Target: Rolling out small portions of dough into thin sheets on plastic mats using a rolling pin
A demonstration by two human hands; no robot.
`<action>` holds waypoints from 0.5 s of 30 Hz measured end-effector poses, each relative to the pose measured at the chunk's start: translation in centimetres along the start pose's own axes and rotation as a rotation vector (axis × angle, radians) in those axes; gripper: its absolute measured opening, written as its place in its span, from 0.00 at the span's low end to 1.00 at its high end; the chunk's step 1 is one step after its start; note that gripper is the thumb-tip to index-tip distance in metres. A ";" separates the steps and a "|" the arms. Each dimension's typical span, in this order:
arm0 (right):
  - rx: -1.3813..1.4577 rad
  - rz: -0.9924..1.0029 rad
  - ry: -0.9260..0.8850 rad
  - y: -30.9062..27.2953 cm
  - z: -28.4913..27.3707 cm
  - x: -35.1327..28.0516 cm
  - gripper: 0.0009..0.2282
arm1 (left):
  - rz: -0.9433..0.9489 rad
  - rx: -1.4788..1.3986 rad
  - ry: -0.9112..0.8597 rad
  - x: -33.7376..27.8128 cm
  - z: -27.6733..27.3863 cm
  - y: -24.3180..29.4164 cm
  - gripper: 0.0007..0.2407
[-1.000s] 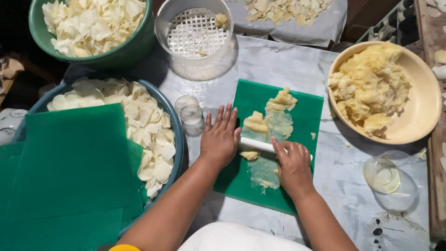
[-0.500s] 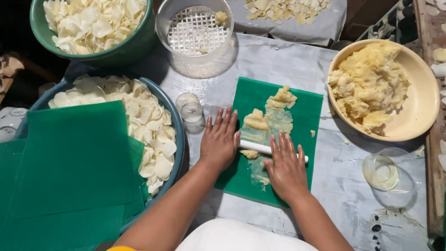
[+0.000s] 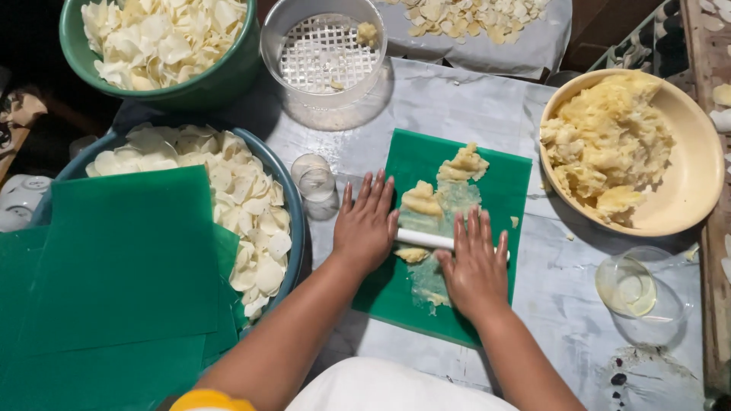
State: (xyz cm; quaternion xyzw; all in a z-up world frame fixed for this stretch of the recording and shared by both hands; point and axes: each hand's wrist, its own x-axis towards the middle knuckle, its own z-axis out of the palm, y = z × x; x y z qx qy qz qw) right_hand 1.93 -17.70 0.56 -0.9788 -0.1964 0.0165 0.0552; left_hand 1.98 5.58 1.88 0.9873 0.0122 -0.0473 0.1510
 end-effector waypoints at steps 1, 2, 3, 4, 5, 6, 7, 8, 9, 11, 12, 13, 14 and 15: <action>0.022 -0.013 -0.034 -0.2 0.0 -1.3 0.33 | 0.025 0.011 0.053 -1.3 0.1 -0.1 0.26; 0.042 -0.027 -0.073 -0.3 0.0 -2.8 0.34 | 0.048 0.018 0.103 -2.8 0.4 0.0 0.25; 0.040 -0.026 -0.078 0.2 0.3 -1.9 0.34 | 0.047 0.014 0.099 -1.9 0.6 0.0 0.25; 0.032 -0.019 -0.066 0.4 0.7 -1.5 0.34 | 0.048 0.023 0.112 -1.5 0.9 -0.1 0.26; 0.023 -0.012 -0.054 0.5 1.1 -1.2 0.35 | 0.050 0.032 0.124 -1.3 1.0 -0.2 0.26; 0.022 -0.012 -0.049 0.8 1.3 0.5 0.35 | 0.051 0.032 0.130 0.3 1.3 -0.5 0.26; 0.016 0.008 -0.019 1.0 1.5 2.1 0.35 | 0.028 0.019 0.105 1.8 1.5 -0.8 0.27; 0.012 0.029 0.014 1.2 1.7 3.7 0.35 | 0.008 0.007 0.083 3.3 1.6 -1.1 0.27; 0.012 0.030 0.023 1.1 1.2 4.6 0.35 | 0.012 0.010 0.090 4.3 1.3 -1.1 0.27; 0.027 0.105 -0.011 0.8 0.3 5.9 0.34 | -0.021 0.016 0.082 5.9 1.1 -1.3 0.28; 0.024 0.106 -0.004 0.7 0.0 5.1 0.34 | -0.017 0.016 0.089 4.9 1.0 -1.0 0.28; 0.045 0.078 0.018 0.5 -0.3 4.4 0.33 | -0.002 -0.003 0.083 3.9 1.0 -0.8 0.28; 0.071 0.049 0.024 0.2 -0.3 3.0 0.33 | 0.005 -0.023 0.063 2.2 1.3 -0.7 0.27; 0.073 0.050 0.015 0.6 0.7 1.6 0.33 | 0.002 -0.024 0.054 0.4 1.2 -0.6 0.27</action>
